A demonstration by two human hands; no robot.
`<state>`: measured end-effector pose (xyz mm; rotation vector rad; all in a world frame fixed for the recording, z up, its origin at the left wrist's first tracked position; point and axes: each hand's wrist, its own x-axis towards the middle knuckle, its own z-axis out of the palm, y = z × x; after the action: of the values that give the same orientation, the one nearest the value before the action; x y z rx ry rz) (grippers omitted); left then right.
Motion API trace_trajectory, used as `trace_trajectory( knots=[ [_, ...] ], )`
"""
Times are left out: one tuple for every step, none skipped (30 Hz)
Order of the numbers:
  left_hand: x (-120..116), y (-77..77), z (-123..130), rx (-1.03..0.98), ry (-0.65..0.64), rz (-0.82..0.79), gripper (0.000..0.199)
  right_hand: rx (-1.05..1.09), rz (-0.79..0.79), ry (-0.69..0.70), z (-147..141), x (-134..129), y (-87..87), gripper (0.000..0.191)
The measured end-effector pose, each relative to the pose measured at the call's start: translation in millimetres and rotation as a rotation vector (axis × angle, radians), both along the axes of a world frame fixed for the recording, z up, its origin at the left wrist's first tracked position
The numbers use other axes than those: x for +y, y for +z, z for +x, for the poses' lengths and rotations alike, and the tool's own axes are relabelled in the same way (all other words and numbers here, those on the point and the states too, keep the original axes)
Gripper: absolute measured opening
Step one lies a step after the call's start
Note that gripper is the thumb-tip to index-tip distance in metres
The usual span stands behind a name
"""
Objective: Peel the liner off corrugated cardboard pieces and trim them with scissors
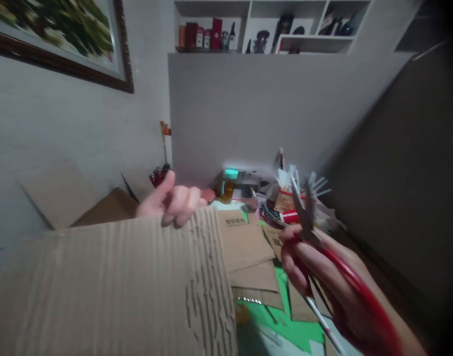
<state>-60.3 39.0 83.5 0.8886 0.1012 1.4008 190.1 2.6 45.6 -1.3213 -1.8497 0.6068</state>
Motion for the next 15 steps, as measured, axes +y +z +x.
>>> trace_trajectory(
  knots=[
    [1, -0.6, -1, 0.004, -0.006, -0.002, 0.063, -0.115, -0.005, -0.072, 5, 7, -3.2, 0.033],
    [2, -1.4, -2, 0.010, -0.014, -0.003, 0.063, -0.188, -0.022, -0.107, 9, 14, -7.7, 0.028],
    [3, -2.1, -2, 0.019, -0.023, -0.002, 0.063, -0.268, -0.037, -0.133, 11, 21, -13.9, 0.022],
    [5, -2.7, -3, 0.029, -0.031, 0.000, 0.063, -0.342, -0.056, -0.139, 10, 27, -21.8, 0.018],
    [6, -3.0, -3, 0.039, -0.036, 0.002, 0.062, -0.419, -0.081, -0.126, 8, 33, -31.4, 0.015],
    [7, -3.0, -4, 0.049, -0.037, 0.007, 0.062, -0.485, -0.095, -0.114, 4, 37, -42.3, 0.014],
    [7, -2.6, -4, 0.059, -0.036, 0.013, 0.062, -0.546, -0.113, -0.103, -1, 41, -54.1, 0.016],
    [8, -1.9, -4, 0.070, -0.032, 0.019, 0.063, -0.595, -0.118, -0.096, -6, 43, -66.0, 0.018],
    [8, -1.0, -5, 0.080, -0.028, 0.026, 0.064, -0.637, -0.109, -0.096, -10, 45, -77.4, 0.018],
    [7, 0.0, -5, 0.093, -0.027, 0.032, 0.065, -0.673, -0.092, -0.097, -12, 46, -87.4, 0.018],
    [7, 1.1, -6, 0.106, -0.027, 0.038, 0.066, -0.703, -0.069, -0.098, -14, 48, -95.5, 0.016],
    [6, 2.0, -7, 0.119, -0.031, 0.042, 0.067, -0.727, -0.042, -0.104, -14, 50, -101.2, 0.016],
    [5, 2.7, -7, 0.130, -0.037, 0.049, 0.068, -0.742, -0.008, -0.108, -13, 52, -103.9, 0.018],
    [4, 3.1, -7, 0.137, -0.041, 0.059, 0.068, -0.748, 0.031, -0.117, -11, 54, -103.6, 0.021],
    [4, 3.2, -7, 0.142, -0.045, 0.070, 0.069, -0.741, 0.077, -0.123, -10, 56, -100.0, 0.023]
  ],
)
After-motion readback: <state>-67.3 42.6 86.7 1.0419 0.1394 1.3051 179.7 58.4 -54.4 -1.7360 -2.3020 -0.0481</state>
